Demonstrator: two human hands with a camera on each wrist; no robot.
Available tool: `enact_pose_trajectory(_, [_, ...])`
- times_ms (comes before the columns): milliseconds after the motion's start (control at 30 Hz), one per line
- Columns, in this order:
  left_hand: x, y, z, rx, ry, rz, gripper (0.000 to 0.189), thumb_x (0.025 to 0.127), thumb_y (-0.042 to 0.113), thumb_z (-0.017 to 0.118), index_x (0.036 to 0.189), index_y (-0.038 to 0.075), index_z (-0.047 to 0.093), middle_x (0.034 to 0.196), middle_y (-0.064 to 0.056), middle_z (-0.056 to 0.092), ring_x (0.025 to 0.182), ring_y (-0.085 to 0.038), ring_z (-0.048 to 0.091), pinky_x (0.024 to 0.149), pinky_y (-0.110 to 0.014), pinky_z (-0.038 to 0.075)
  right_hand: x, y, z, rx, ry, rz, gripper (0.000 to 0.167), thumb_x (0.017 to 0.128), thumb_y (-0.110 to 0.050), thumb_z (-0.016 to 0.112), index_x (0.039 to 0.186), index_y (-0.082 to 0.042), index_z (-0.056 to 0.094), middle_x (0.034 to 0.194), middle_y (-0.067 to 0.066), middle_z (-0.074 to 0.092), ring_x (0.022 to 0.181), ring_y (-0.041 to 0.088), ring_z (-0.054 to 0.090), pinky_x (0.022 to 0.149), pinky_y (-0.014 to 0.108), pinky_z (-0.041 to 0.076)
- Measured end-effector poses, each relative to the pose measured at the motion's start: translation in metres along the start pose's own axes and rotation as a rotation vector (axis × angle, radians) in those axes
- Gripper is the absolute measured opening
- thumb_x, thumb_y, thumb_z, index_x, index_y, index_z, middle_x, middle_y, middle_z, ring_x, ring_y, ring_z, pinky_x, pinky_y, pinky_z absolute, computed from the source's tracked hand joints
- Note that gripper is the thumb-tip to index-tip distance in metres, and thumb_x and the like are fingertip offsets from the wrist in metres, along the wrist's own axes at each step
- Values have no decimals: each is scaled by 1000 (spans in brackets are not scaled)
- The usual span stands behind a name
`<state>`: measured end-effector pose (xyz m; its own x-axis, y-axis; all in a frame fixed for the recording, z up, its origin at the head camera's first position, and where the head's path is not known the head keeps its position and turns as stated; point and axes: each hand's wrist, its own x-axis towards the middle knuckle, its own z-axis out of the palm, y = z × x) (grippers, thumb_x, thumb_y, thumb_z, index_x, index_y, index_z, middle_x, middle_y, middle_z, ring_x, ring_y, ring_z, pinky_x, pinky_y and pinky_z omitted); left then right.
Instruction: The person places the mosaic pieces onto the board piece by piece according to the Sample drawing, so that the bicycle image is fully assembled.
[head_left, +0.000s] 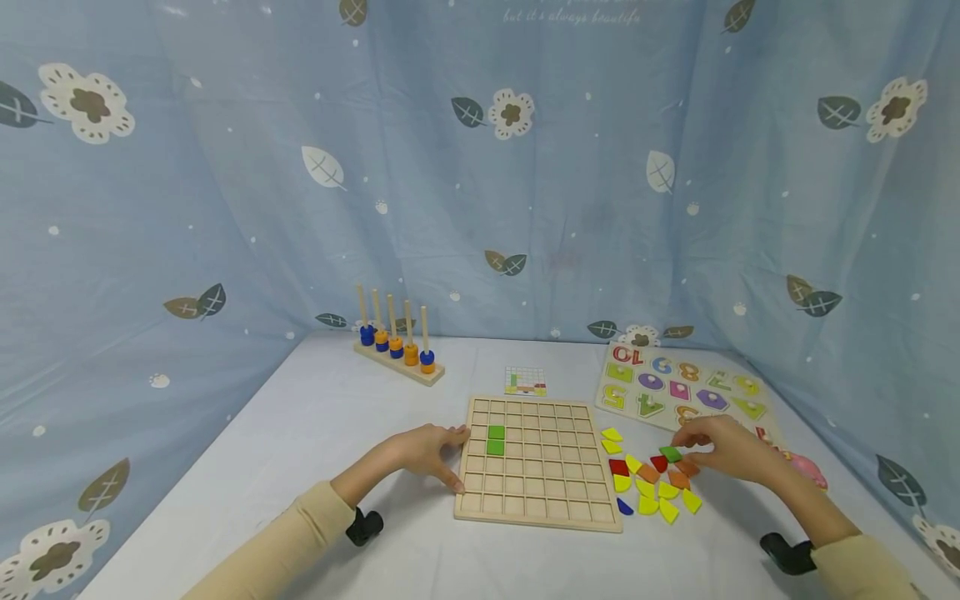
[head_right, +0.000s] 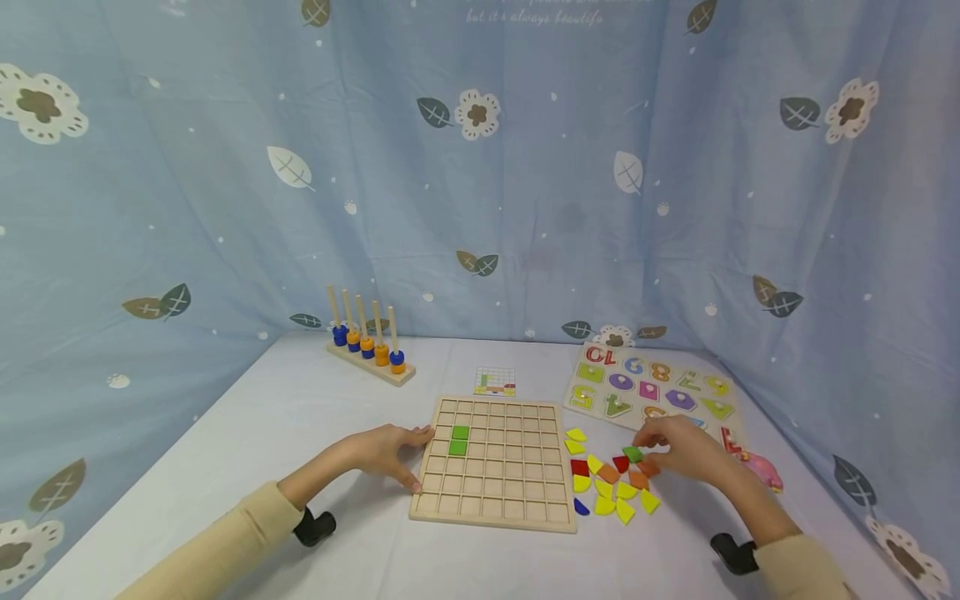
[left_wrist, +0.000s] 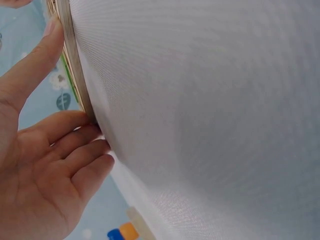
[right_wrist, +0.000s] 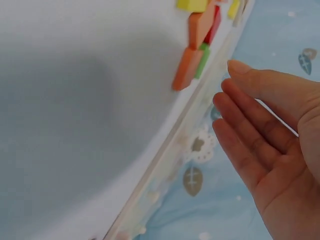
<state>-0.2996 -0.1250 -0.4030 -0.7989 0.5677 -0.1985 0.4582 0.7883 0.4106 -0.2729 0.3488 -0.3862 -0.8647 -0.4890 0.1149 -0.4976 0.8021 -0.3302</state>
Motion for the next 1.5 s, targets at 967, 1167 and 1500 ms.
enact_pose_trajectory(967, [-2, 1, -2, 9, 2, 8, 90, 73, 39, 83, 145, 4, 42, 152, -12, 35, 139, -28, 33, 113, -42, 27, -37, -9, 10, 81, -163, -124, 37, 78, 5, 72, 99, -25, 72, 101, -14, 66, 90, 5, 60, 74, 30, 56])
enact_pose_trajectory(1167, [-1, 0, -1, 4, 0, 7, 91, 72, 40, 83, 145, 4, 41, 152, -11, 35, 139, -28, 33, 113, -42, 28, -36, -11, 14, 74, -159, -125, 42, 74, 9, 73, 95, -27, 73, 102, -11, 67, 90, 7, 60, 73, 31, 56])
enact_pose_trajectory(1500, [0, 0, -1, 7, -2, 8, 91, 72, 41, 83, 145, 5, 42, 152, -11, 35, 139, -28, 33, 113, -43, 28, -41, -7, 14, 101, -136, -120, 22, 77, -7, 78, 96, -18, 74, 90, -16, 64, 78, 2, 57, 67, 26, 55])
